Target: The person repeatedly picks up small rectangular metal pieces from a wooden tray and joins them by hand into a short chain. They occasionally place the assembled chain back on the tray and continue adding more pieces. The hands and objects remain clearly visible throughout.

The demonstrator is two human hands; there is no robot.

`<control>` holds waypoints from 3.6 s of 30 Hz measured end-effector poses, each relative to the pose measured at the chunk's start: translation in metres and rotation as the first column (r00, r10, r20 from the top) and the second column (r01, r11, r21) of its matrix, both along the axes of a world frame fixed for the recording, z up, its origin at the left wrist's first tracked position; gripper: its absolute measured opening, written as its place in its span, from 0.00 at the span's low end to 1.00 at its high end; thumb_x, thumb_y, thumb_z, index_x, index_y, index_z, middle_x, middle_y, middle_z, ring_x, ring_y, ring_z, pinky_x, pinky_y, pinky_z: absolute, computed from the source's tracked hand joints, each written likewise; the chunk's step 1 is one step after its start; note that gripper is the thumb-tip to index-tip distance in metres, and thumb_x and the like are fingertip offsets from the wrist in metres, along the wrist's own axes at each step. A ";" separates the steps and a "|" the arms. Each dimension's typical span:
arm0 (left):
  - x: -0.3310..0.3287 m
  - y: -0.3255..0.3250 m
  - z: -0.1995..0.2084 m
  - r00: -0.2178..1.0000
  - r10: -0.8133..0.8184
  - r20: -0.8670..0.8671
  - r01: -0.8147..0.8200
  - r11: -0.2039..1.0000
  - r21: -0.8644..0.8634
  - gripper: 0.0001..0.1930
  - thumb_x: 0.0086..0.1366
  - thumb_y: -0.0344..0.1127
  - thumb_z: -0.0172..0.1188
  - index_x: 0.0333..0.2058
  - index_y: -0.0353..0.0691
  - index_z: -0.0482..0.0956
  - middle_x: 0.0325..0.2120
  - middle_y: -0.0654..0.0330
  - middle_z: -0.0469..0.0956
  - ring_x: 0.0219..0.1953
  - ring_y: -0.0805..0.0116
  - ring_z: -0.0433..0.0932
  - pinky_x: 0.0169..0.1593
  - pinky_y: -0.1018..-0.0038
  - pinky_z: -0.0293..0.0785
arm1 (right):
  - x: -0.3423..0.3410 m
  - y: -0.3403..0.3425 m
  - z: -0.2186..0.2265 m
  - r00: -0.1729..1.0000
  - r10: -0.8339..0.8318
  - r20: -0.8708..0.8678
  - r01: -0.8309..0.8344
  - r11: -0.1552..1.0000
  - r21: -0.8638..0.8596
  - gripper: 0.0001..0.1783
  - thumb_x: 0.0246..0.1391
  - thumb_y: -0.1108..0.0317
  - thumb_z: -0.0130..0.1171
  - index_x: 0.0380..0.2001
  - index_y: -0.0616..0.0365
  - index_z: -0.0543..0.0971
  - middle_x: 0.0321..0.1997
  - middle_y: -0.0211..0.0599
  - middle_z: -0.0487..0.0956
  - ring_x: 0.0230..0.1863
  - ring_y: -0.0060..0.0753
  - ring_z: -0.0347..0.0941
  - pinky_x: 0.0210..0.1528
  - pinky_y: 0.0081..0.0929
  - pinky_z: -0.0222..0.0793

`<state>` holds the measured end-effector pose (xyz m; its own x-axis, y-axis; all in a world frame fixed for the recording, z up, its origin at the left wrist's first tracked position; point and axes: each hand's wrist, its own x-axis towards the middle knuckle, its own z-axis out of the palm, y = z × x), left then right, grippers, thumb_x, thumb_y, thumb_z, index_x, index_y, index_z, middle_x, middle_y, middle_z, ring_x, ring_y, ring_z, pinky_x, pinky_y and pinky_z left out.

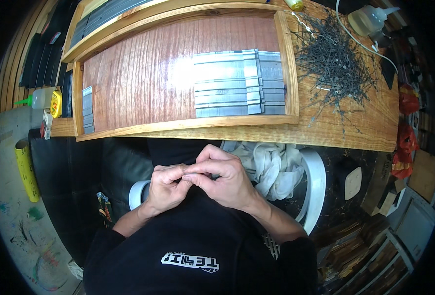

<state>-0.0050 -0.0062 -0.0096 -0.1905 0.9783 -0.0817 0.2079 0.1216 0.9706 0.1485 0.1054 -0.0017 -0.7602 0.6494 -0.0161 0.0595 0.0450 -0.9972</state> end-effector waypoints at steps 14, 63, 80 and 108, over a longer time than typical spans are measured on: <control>-0.018 0.007 0.003 0.972 -0.202 0.116 0.213 0.973 -0.088 0.05 0.64 0.24 0.64 0.38 0.32 0.85 0.27 0.50 0.85 0.28 0.61 0.85 0.32 0.74 0.77 | 0.005 -0.014 -0.007 0.997 -0.076 -0.006 0.076 0.996 0.052 0.09 0.48 0.75 0.75 0.35 0.59 0.88 0.29 0.30 0.77 0.26 0.21 0.73 0.24 0.18 0.66; -0.015 0.005 0.003 0.977 -0.189 0.093 0.193 0.981 -0.029 0.07 0.61 0.25 0.68 0.38 0.31 0.85 0.25 0.48 0.82 0.26 0.53 0.84 0.30 0.69 0.77 | 0.013 -0.010 -0.002 0.999 -0.026 0.020 0.026 1.000 -0.016 0.12 0.46 0.79 0.75 0.37 0.60 0.88 0.32 0.32 0.80 0.31 0.21 0.76 0.31 0.17 0.70; -0.008 0.001 -0.005 0.983 -0.156 0.097 0.154 0.988 0.026 0.01 0.60 0.20 0.65 0.31 0.28 0.81 0.21 0.48 0.79 0.23 0.57 0.82 0.27 0.70 0.74 | 0.009 -0.012 -0.005 0.999 -0.043 -0.015 0.044 0.999 0.031 0.09 0.48 0.77 0.74 0.36 0.59 0.88 0.30 0.30 0.78 0.28 0.20 0.73 0.27 0.18 0.67; -0.008 0.002 0.000 0.989 -0.118 0.094 0.114 0.992 0.047 0.06 0.61 0.21 0.66 0.38 0.29 0.84 0.26 0.47 0.82 0.28 0.55 0.84 0.31 0.70 0.78 | 0.008 -0.010 -0.001 0.999 -0.043 0.009 0.043 0.999 0.007 0.09 0.48 0.76 0.74 0.35 0.60 0.88 0.31 0.31 0.79 0.30 0.22 0.75 0.30 0.19 0.70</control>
